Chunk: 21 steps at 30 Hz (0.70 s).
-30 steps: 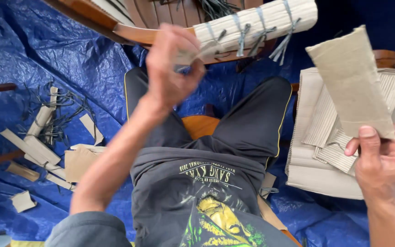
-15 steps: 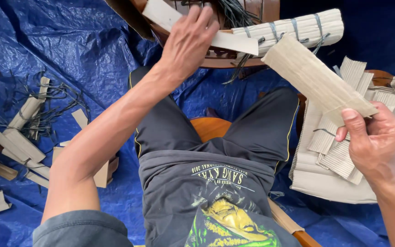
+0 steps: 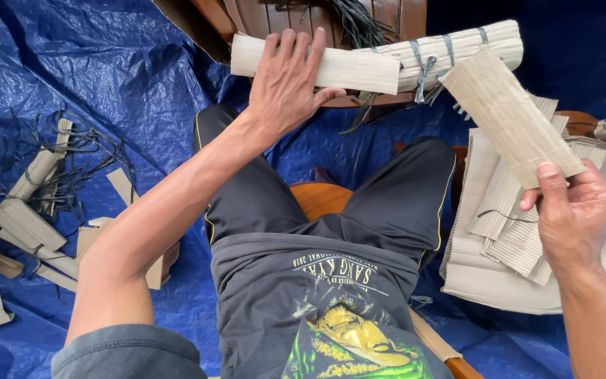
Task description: Wrapping cardboard protectors around the frame of a wooden chair and securing them with plastic zip ties.
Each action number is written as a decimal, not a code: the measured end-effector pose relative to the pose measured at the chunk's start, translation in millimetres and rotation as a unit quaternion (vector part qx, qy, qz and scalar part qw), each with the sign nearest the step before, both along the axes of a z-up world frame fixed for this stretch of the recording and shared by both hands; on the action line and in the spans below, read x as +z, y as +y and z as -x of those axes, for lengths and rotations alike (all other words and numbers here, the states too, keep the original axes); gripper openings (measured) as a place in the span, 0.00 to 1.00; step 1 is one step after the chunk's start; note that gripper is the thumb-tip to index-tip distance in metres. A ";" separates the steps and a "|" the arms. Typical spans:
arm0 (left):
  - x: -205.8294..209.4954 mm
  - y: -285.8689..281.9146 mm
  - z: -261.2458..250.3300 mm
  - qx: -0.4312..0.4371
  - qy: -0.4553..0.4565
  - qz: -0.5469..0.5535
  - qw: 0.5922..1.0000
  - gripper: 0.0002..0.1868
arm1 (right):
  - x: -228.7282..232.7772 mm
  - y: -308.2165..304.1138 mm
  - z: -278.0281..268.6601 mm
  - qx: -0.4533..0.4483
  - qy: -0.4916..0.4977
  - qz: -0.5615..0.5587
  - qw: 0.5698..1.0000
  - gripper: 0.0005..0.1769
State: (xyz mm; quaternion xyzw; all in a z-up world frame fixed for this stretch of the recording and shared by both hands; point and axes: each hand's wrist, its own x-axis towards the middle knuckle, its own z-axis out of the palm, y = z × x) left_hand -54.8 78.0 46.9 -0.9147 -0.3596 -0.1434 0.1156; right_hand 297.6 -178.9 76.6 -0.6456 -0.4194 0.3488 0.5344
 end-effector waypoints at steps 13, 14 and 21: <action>-5.8 47.2 43.0 -0.116 0.013 -0.047 0.992 0.42 | -20.2 4.8 3.7 -0.002 0.019 0.034 0.999 0.15; -4.2 46.4 42.4 -0.116 0.013 -0.046 0.992 0.42 | -20.4 5.4 4.4 -0.001 0.019 0.035 0.999 0.15; -3.4 45.1 41.9 -0.126 -0.040 -0.012 0.991 0.41 | -13.4 22.1 13.2 0.018 0.064 0.055 0.996 0.13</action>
